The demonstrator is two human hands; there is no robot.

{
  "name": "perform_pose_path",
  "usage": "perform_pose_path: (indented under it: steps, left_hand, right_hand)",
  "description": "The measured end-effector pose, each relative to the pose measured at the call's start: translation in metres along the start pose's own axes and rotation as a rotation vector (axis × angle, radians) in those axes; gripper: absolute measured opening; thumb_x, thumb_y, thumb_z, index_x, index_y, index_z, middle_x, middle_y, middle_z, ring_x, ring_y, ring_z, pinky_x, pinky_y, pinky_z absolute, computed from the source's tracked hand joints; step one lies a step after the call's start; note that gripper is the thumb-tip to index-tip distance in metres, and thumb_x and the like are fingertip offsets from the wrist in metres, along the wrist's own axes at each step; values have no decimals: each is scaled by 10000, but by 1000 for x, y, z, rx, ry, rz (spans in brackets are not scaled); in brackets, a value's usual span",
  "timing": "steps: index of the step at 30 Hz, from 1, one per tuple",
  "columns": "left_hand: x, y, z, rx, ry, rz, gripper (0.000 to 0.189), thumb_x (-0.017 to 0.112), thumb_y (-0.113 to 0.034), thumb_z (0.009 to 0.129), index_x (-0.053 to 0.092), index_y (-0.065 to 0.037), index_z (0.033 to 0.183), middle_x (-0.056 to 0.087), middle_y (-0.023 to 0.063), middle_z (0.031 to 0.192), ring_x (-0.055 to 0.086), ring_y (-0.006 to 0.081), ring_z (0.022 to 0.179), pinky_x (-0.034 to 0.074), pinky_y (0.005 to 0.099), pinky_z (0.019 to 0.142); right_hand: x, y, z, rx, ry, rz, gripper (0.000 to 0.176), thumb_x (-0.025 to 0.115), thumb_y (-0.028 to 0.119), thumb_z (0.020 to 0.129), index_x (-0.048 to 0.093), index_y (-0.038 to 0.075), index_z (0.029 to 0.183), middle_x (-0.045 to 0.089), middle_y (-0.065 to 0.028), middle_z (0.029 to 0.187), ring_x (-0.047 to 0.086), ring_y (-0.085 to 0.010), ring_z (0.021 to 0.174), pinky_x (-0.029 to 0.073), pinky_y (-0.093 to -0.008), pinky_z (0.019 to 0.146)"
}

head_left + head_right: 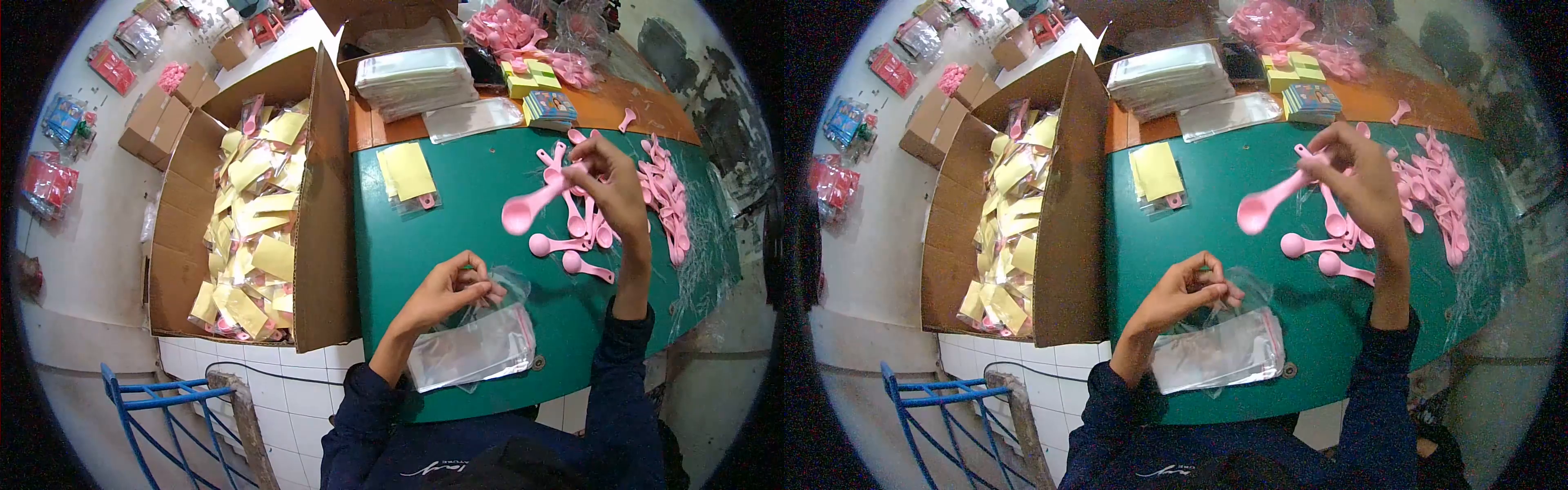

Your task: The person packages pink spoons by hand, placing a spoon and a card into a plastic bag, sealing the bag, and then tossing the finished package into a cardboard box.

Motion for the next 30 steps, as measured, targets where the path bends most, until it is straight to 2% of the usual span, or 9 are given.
perform_pose_path:
  steps: [4,8,10,14,17,20,26,30]
  left_hand:
    - [-6,-5,-1,-34,-114,-106,161,577,-73,876,477,-29,993,661,157,942,633,138,811,497,241,652]
    - [-11,-4,0,-26,-155,-77,211,595,-74,865,484,-21,1036,667,152,924,620,119,771,474,229,610]
    - [-10,-4,0,-27,-168,-66,228,599,-80,863,486,-20,1053,670,143,907,614,112,755,468,227,598]
    - [-11,-3,1,-57,-156,-66,260,609,-96,859,491,-20,1079,672,124,884,604,103,730,461,216,603]
    - [-14,0,1,-56,-190,-47,273,611,-105,859,494,-16,1089,673,109,864,597,97,717,457,211,611]
    - [-15,0,0,-53,-185,4,283,610,-110,861,500,-8,1102,672,98,849,595,96,715,459,212,624]
    - [-12,-2,1,-43,-206,-26,314,605,-111,866,501,1,1141,661,89,874,594,94,738,468,219,643]
    - [-11,-1,2,-24,-209,-50,322,601,-115,870,504,1,1155,650,87,930,589,90,772,478,235,667]
  right_hand:
    - [19,3,-3,17,85,1,179,669,95,762,550,15,870,627,-63,718,613,-105,661,442,-225,579]
    - [32,5,-8,61,175,66,190,683,101,762,541,19,857,603,-49,735,598,-100,666,443,-221,586]
    - [36,8,-7,14,196,71,196,688,111,761,539,22,853,590,-40,740,585,-95,668,442,-220,593]
    - [40,5,-6,-23,264,100,200,694,123,757,539,28,840,579,-27,744,570,-85,681,434,-221,596]
    - [45,6,-7,-117,344,-42,202,695,129,751,542,27,834,569,-19,733,557,-82,667,425,-227,588]
    - [47,1,-8,0,397,-29,192,691,94,735,538,30,831,541,5,728,519,-61,663,414,-210,605]
    - [51,5,-8,-57,311,33,192,697,97,732,545,28,828,552,1,722,524,-58,660,419,-207,598]
    - [62,8,-9,-82,374,13,202,704,115,732,550,29,831,563,-12,718,538,-71,657,423,-217,598]
Point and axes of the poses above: each hand's wrist, its own z-axis towards the middle knuckle, its own x-axis out of the palm, y = z × x, the point moved 6 cm from there along z, towards the middle knuckle
